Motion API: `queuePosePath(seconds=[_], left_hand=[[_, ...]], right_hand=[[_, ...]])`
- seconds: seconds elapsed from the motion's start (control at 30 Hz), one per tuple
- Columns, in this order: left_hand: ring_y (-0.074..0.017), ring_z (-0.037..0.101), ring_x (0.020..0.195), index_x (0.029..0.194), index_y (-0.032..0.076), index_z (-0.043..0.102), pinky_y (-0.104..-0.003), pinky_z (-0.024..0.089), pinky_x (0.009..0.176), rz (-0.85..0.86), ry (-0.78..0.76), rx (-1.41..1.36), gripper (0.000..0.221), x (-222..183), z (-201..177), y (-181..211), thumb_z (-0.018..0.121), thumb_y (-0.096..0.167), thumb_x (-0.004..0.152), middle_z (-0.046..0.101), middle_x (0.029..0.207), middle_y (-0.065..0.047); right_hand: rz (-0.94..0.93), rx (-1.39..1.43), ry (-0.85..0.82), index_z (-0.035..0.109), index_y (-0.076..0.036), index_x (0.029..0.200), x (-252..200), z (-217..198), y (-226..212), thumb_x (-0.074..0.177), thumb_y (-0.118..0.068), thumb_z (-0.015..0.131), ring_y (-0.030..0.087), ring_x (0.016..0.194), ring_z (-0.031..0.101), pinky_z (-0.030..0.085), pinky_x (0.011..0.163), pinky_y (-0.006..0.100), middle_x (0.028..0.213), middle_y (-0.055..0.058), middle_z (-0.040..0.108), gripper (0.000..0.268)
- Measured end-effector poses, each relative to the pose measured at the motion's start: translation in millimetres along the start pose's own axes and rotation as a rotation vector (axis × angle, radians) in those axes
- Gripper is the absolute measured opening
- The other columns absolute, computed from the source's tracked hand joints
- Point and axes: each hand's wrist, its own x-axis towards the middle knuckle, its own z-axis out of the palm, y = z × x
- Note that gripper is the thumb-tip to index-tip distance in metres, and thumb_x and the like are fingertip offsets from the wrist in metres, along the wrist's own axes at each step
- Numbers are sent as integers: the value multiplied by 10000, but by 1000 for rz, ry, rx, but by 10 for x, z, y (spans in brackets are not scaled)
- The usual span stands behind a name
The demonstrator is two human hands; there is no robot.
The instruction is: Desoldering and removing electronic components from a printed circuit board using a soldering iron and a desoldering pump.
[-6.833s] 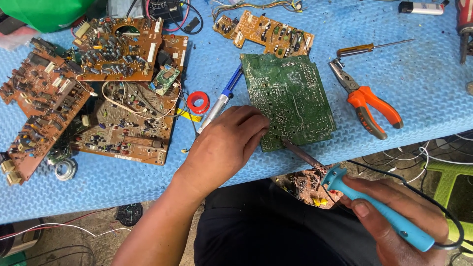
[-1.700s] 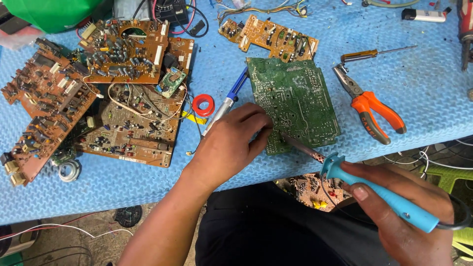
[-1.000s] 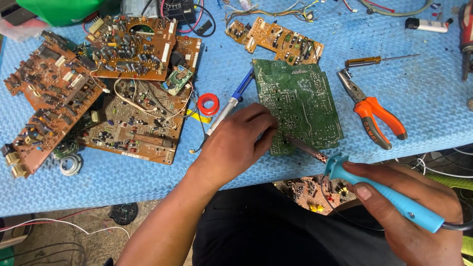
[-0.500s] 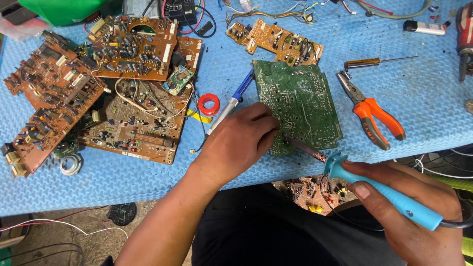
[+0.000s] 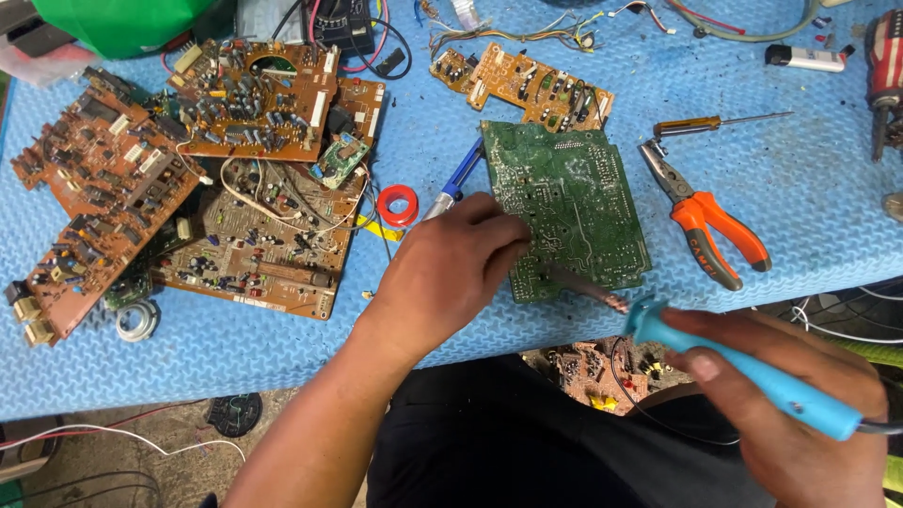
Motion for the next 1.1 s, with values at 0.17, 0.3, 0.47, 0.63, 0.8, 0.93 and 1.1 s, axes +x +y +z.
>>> queuePosePath(seconds=[0.17,0.3,0.47,0.63,0.8,0.93,1.1], left_hand=[[-291,669,830,1092,76,674,-379,503,743,-40,202,-213,121,-66,-7,3,590,52,1008,638,959,-100],[-299,670,931,1125,58,636,-391,516,794,-101,244,-217,152,-133,65,19,515,87,1037,654,1044,-110],[-224,767,984,1207,98,626,-353,570,828,-216,326,-268,206,-229,157,97,491,144,1058,776,1044,-57],[-180,727,787,1145,66,593,-323,582,749,-179,393,-333,166,-259,255,58,464,50,1042,733,1029,-77],[-179,740,774,1067,31,602,-269,572,666,-211,440,-442,204,-240,292,35,401,63,1080,679,970,-116],[-211,790,816,1049,50,608,-289,659,724,-268,427,-530,196,-224,282,15,423,106,1080,698,945,-102],[-226,795,843,1056,44,601,-318,689,771,-272,417,-575,187,-228,256,20,430,116,1078,692,916,-107]], right_hand=[[322,298,165,651,137,1281,-12,44,44,987,-4,518,373,827,724,562,868,416,1053,305,708,352],[241,331,230,606,204,1291,-79,168,349,1025,-6,501,428,771,697,594,801,458,1023,367,664,355],[229,512,365,551,185,1361,-204,321,548,997,-120,500,482,830,686,645,754,507,1132,368,618,478],[-12,569,446,508,38,1450,-252,590,933,1051,-281,544,462,1024,757,686,922,506,1233,272,632,512],[-218,-73,189,707,-26,1318,118,556,675,872,-155,828,217,1190,684,482,1131,346,1291,104,726,480],[-344,-46,205,551,-75,1378,215,780,840,785,-211,921,412,1468,553,467,1246,520,1436,126,647,712],[-305,-63,160,516,-151,1435,243,834,897,855,-204,850,477,1532,451,496,1247,624,1463,110,609,672]])
